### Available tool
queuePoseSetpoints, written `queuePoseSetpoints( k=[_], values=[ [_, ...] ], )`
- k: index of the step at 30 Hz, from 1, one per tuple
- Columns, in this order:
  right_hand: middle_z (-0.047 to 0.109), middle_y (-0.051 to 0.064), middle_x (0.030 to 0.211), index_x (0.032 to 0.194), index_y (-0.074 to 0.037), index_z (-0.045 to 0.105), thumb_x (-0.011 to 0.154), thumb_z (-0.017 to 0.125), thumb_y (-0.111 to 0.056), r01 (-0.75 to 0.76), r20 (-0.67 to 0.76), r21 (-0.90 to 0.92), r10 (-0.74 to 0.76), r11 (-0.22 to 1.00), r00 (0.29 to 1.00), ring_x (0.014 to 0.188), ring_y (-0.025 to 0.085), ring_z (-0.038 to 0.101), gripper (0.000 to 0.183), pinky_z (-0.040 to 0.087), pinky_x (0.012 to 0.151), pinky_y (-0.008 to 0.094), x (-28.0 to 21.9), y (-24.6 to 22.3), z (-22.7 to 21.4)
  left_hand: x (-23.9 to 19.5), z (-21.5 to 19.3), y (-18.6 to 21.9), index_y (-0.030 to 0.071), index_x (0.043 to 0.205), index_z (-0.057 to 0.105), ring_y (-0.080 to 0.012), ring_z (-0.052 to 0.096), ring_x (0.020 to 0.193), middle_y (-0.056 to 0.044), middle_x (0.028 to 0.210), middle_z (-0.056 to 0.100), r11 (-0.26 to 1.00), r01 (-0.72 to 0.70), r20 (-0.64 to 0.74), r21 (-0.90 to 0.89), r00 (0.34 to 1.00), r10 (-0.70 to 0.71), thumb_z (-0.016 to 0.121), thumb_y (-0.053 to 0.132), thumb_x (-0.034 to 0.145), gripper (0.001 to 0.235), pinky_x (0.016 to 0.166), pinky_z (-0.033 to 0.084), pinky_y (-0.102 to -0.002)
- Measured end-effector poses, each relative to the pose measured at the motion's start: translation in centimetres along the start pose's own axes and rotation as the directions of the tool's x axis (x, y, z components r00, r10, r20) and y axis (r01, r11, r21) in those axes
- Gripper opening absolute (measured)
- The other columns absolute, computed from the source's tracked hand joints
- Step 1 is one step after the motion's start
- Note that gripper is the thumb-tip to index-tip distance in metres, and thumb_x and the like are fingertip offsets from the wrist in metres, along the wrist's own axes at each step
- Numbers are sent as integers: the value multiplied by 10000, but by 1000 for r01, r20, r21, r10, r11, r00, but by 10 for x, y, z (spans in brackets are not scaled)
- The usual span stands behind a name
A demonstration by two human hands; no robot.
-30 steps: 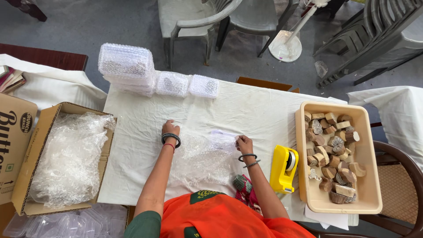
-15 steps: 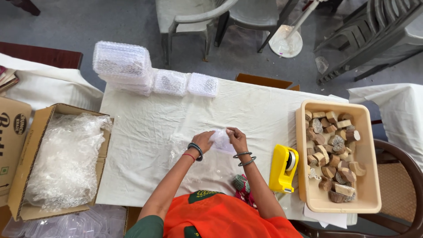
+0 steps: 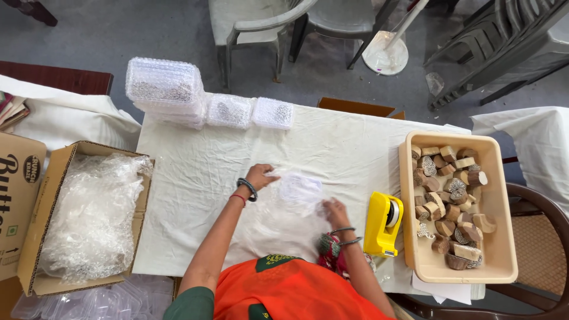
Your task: The person places a small decorative item into a clear plastic container and closes it. They then retrieve a sheet of bubble wrap from a nearby box and carefully wrap the container, folding the material around it to create a protective package.
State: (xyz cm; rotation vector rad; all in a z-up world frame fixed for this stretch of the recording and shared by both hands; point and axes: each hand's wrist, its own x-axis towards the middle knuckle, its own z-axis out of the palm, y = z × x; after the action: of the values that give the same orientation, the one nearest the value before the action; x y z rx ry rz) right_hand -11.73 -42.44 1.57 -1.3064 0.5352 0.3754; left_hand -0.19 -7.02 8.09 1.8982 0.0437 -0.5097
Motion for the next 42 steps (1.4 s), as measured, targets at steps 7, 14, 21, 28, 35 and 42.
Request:
queuePoseSetpoints(
  k=[7,14,21,28,35,42],
  values=[
    [651,11,797,1117,-60,668,904,777,-162,180,-12,-177,-185,968,983,604,91,554,260,468,537,268,15,-75,-29,8,7,-43,157,1085,804,-248,755,776,-134,876,782,990,36,-182,138,983,-10,697,132,816,290,737,588,-355],
    [708,171,977,1028,-169,789,803,804,-345,143,-70,-937,-573,318,816,867,359,687,286,551,735,450,10,-116,4,-18,-1,11,220,1043,811,-327,715,991,-121,1075,755,860,304,-364,410,919,-151,745,288,826,237,859,578,-437],
    [753,158,1174,1169,-234,755,925,705,-407,-252,-385,-890,-327,380,863,1077,388,685,303,544,907,471,30,-136,28,0,25,-5,218,1068,807,-354,720,1009,-147,1056,758,848,475,-389,233,845,-367,725,330,866,245,876,585,-451],
    [596,295,1315,1458,6,465,747,839,-314,127,-215,-851,-558,510,802,1220,441,576,864,475,1023,459,37,-92,29,22,32,-6,231,1086,788,-364,715,1008,-140,1072,753,838,513,-452,187,802,-391,725,325,854,258,869,583,-460],
    [537,139,1499,1418,-150,578,1003,584,-127,501,302,-863,-863,-68,404,1446,301,435,416,350,1196,481,-48,-52,121,37,37,0,241,1091,793,-345,724,1026,-126,1086,761,815,529,-416,237,813,-406,715,332,873,249,869,591,-453],
    [628,54,1352,1269,-181,659,877,728,-210,460,396,-879,-724,-122,565,1332,279,521,399,388,1045,502,-29,-105,130,39,22,-7,227,1082,798,-337,713,1026,-120,1087,754,831,458,-333,316,873,-355,762,367,848,275,872,583,-441]
  ],
)
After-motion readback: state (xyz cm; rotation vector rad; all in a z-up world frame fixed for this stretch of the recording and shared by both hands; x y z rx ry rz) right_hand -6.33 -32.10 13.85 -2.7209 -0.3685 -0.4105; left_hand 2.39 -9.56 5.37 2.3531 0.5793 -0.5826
